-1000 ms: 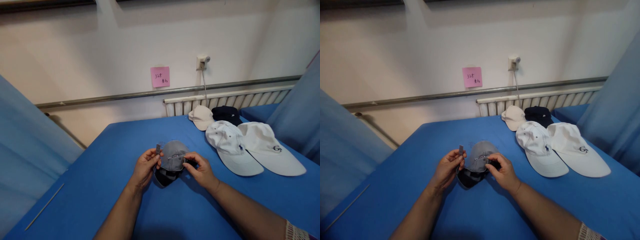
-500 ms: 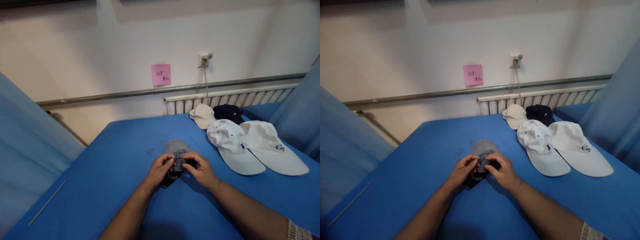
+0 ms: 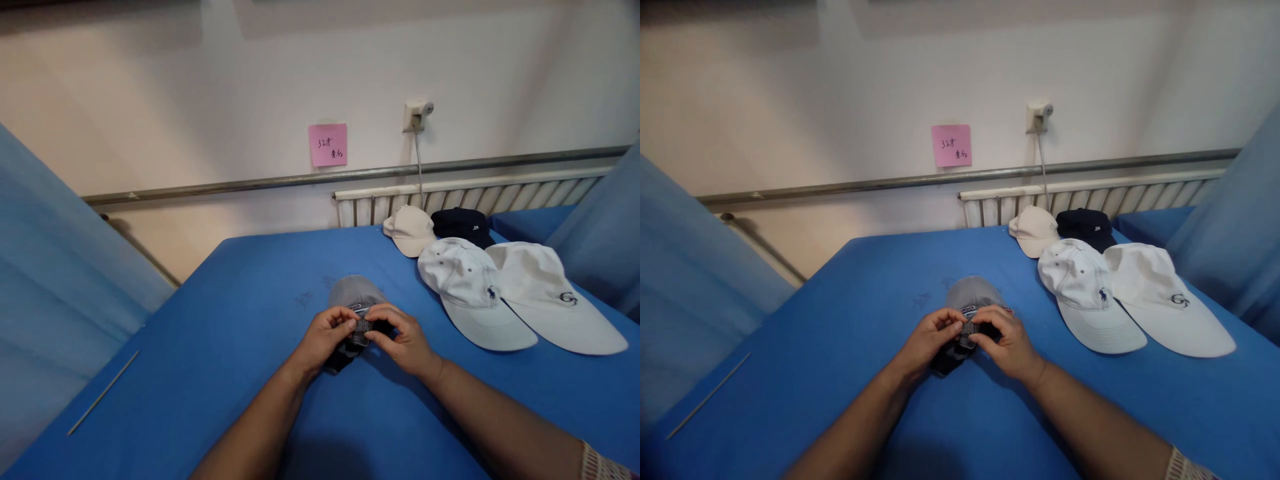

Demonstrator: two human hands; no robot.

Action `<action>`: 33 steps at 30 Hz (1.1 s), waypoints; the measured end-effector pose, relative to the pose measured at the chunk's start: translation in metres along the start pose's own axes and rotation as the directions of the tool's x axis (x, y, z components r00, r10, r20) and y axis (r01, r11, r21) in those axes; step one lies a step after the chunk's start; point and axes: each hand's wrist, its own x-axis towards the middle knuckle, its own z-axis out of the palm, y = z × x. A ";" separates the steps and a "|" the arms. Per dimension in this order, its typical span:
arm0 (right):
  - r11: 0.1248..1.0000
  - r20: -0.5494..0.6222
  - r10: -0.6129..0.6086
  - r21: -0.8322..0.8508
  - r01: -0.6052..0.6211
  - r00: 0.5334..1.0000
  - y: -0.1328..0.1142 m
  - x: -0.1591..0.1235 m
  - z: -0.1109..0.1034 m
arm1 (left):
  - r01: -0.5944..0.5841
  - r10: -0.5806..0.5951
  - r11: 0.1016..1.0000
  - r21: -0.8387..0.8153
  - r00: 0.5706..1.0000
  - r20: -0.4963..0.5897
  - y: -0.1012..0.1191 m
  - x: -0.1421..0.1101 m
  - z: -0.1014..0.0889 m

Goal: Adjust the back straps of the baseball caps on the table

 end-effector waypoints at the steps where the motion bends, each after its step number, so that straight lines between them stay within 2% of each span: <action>1: 1.000 -0.003 -0.001 0.000 0.001 1.000 0.000 0.000 0.000 | 0.009 -0.009 1.000 -0.012 1.000 0.011 0.000 0.000 -0.001; 7: 1.000 -0.013 -0.003 -0.003 0.003 1.000 -0.001 0.000 0.000 | 0.041 -0.040 0.999 -0.027 0.998 0.058 -0.001 0.000 -0.005; 26: 1.000 0.065 -0.013 0.011 0.012 0.998 0.001 0.001 0.000 | 0.001 0.000 1.000 -0.014 0.998 0.058 -0.009 0.001 -0.002; 33: 0.998 0.059 -0.011 -0.068 0.015 0.998 -0.003 0.001 0.001 | -0.148 0.143 0.980 0.134 0.989 0.044 -0.004 -0.002 0.001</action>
